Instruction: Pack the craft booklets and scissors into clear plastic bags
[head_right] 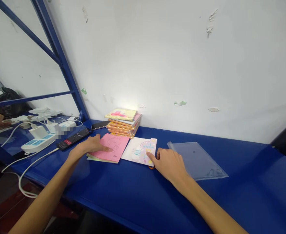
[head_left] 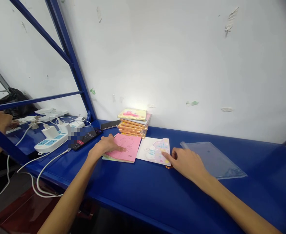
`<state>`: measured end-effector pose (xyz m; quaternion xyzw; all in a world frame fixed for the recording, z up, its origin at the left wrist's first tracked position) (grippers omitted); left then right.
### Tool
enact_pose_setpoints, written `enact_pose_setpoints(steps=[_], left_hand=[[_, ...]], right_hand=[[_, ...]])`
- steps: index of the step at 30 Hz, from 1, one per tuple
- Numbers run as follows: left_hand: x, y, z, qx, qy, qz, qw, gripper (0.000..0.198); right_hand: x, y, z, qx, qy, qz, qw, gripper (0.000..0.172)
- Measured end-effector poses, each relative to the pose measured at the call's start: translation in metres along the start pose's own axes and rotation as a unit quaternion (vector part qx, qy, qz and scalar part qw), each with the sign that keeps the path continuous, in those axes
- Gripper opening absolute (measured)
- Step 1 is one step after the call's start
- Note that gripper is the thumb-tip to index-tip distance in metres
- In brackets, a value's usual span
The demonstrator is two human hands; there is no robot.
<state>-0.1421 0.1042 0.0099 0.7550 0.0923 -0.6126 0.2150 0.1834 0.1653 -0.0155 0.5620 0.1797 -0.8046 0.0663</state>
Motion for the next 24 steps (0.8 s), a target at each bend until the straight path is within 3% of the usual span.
enact_pose_setpoints(steps=[7, 13, 16, 24], left_hand=[[0.004, -0.001, 0.002, 0.004, 0.009, 0.028, 1.0, 0.075], [0.005, -0.002, 0.004, -0.048, -0.001, -0.027, 0.998, 0.111], [0.004, -0.002, 0.004, -0.056, 0.018, -0.038, 0.998, 0.115], [0.003, -0.012, 0.016, 0.02, 0.16, -0.065, 0.985, 0.083]], right_hand=[[0.009, -0.004, -0.007, 0.045, -0.009, 0.068, 0.997, 0.046], [0.008, -0.003, -0.006, 0.063, 0.0, 0.093, 0.994, 0.043], [0.008, -0.003, -0.006, 0.063, -0.004, 0.094, 0.994, 0.042], [0.003, -0.007, -0.011, 0.06, -0.087, 0.069, 0.992, 0.044]])
Point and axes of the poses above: each hand's wrist, its own y-axis away from the middle knuckle, its own x-axis out of the palm, z = x × y, the point moved 8 cm from there along -y, towards the middle knuckle, and after that the axes turned 7 degrees about x, right-handed, at the moved point
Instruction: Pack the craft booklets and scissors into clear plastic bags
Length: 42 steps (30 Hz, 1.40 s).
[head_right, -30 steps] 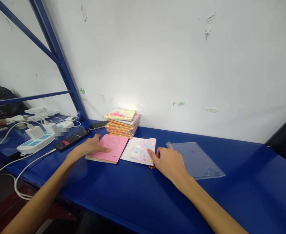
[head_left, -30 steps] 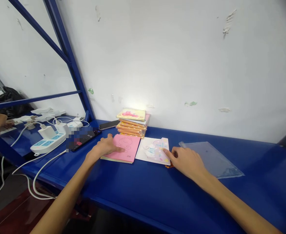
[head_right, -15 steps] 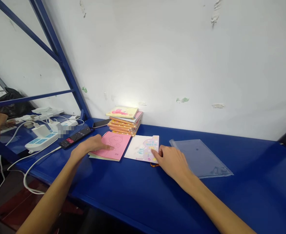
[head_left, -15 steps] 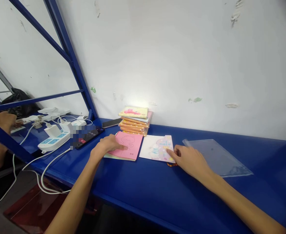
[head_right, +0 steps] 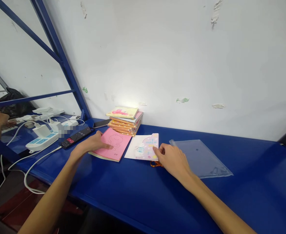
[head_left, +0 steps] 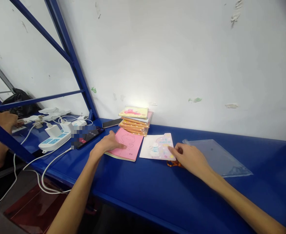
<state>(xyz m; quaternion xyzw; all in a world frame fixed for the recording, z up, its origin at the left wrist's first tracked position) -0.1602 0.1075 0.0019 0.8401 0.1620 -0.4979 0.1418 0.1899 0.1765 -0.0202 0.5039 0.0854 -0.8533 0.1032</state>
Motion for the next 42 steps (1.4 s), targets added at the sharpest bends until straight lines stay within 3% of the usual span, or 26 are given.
enact_pose_setpoints(steps=[4, 8, 16, 20, 26, 31, 37, 39, 42], left_hand=[[0.001, -0.002, 0.007, 0.035, 0.131, -0.007, 0.991, 0.057], [0.002, 0.011, 0.009, 0.047, 0.268, -0.005, 0.962, 0.059], [-0.003, 0.043, 0.037, -0.014, 0.497, -0.033, 0.867, 0.06], [0.0, 0.058, 0.037, -0.029, 0.567, -0.035, 0.822, 0.052], [0.02, 0.088, 0.02, -0.034, 0.612, -0.047, 0.789, 0.055], [0.031, 0.11, -0.001, 0.004, 0.596, -0.076, 0.8, 0.064], [0.021, 0.122, -0.022, 0.113, 0.555, -0.168, 0.806, 0.065], [0.017, 0.127, -0.028, 0.137, 0.556, -0.19, 0.797, 0.073], [0.012, 0.136, -0.035, 0.162, 0.542, -0.219, 0.795, 0.088]], right_hand=[[-0.007, -0.002, 0.0, -0.008, -0.076, -0.005, 0.997, 0.047], [-0.008, -0.004, -0.001, -0.003, -0.13, 0.009, 0.991, 0.047], [-0.015, 0.001, 0.004, 0.014, -0.29, 0.071, 0.954, 0.053], [-0.016, 0.009, 0.013, 0.017, -0.374, 0.116, 0.92, 0.055], [0.0, 0.026, 0.032, -0.008, -0.41, 0.174, 0.895, 0.052], [0.012, 0.044, 0.051, -0.054, -0.392, 0.21, 0.894, 0.048], [0.014, 0.047, 0.056, -0.082, -0.383, 0.226, 0.892, 0.042], [0.015, 0.045, 0.055, -0.076, -0.39, 0.235, 0.887, 0.037], [0.019, 0.046, 0.058, -0.079, -0.389, 0.268, 0.878, 0.048]])
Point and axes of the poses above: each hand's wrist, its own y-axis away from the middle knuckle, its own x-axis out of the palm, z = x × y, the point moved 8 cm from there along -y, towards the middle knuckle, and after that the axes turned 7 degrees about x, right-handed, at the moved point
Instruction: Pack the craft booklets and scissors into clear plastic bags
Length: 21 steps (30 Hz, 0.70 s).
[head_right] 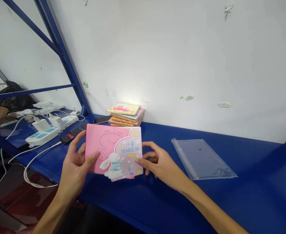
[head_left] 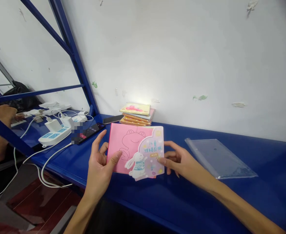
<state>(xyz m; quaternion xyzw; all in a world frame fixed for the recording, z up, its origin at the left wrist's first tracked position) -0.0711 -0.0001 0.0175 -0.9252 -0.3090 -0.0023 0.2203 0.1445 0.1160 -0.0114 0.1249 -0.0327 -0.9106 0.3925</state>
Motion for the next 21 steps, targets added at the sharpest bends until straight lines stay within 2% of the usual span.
enact_pose_setpoints(steps=[2, 4, 7, 9, 13, 19, 21], left_hand=[[-0.001, 0.004, -0.004, 0.031, -0.025, -0.008, 0.999, 0.083], [-0.003, 0.009, -0.004, 0.05, -0.052, -0.013, 0.997, 0.065], [-0.007, 0.013, 0.003, 0.062, -0.071, -0.007, 0.995, 0.036], [-0.008, 0.014, 0.007, 0.062, -0.063, 0.002, 0.996, 0.028], [-0.004, 0.016, 0.012, 0.019, -0.04, 0.031, 0.999, 0.03], [-0.011, 0.021, 0.007, -0.004, -0.104, 0.013, 0.994, 0.038], [-0.013, 0.021, 0.007, 0.001, -0.094, 0.007, 0.996, 0.042]], right_hand=[[0.005, 0.001, 0.003, -0.019, 0.021, 0.019, 0.999, 0.044], [0.008, 0.003, 0.008, -0.051, 0.043, 0.018, 0.998, 0.035], [0.005, 0.004, 0.01, -0.076, 0.071, -0.015, 0.994, 0.035], [0.002, 0.004, 0.008, -0.076, 0.093, -0.036, 0.992, 0.037], [-0.002, 0.004, 0.009, -0.081, 0.13, -0.047, 0.987, 0.035], [0.003, 0.006, 0.012, -0.099, 0.202, -0.04, 0.974, 0.027], [0.007, 0.006, 0.011, -0.103, 0.214, -0.034, 0.971, 0.027]])
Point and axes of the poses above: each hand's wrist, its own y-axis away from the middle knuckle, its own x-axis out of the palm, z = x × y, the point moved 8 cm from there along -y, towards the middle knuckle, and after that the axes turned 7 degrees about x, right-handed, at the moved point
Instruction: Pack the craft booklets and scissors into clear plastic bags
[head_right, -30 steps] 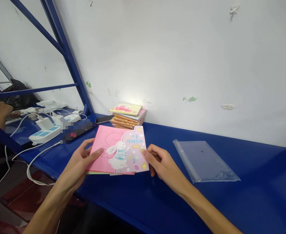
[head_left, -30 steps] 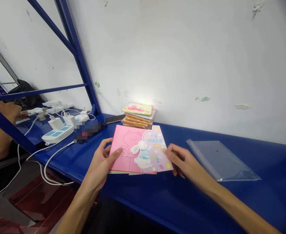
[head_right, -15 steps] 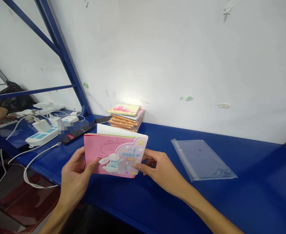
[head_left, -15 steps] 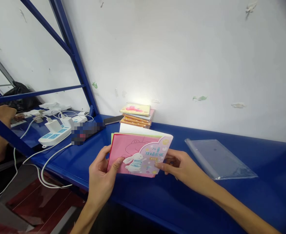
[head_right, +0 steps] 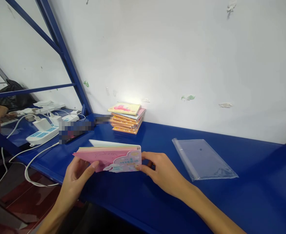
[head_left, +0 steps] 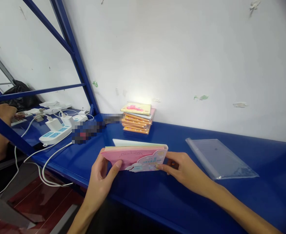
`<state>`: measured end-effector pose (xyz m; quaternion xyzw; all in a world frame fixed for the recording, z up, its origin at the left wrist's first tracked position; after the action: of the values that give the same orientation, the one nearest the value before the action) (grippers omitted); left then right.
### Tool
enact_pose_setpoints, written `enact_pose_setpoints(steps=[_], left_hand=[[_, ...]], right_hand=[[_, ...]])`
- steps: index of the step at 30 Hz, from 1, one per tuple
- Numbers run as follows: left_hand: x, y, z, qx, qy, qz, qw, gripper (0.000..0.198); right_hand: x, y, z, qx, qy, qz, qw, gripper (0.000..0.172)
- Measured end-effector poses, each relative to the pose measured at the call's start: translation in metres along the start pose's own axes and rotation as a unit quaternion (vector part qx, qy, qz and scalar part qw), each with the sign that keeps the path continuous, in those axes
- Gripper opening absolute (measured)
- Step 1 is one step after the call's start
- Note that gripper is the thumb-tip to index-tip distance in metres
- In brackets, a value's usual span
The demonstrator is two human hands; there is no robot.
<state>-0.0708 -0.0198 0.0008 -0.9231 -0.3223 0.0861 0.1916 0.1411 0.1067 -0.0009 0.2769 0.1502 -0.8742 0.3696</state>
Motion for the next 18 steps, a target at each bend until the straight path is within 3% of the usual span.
enact_pose_setpoints(steps=[5, 8, 13, 18], left_hand=[[0.015, 0.002, 0.0, -0.035, 0.073, 0.018, 0.997, 0.075], [0.028, 0.003, -0.003, -0.054, 0.057, 0.041, 0.996, 0.07], [0.029, 0.0, 0.009, -0.074, 0.046, 0.04, 0.995, 0.065], [0.035, -0.01, 0.018, -0.073, -0.013, 0.12, 0.99, 0.05]], right_hand=[[0.008, -0.001, 0.003, -0.014, 0.03, -0.004, 0.999, 0.03], [0.01, -0.001, 0.006, -0.026, 0.039, -0.014, 0.999, 0.032], [0.007, -0.002, 0.003, -0.023, 0.021, -0.038, 0.999, 0.032], [0.003, -0.002, 0.002, -0.007, 0.023, -0.025, 0.999, 0.031]])
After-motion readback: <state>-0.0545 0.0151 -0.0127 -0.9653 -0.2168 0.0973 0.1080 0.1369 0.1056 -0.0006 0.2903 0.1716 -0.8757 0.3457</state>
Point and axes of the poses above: each hand's wrist, its own y-axis away from the middle knuckle, its own x-axis out of the palm, z = x × y, the point moved 8 cm from there along -y, towards the middle knuckle, and after that the axes turned 7 degrees about x, right-handed, at the moved point
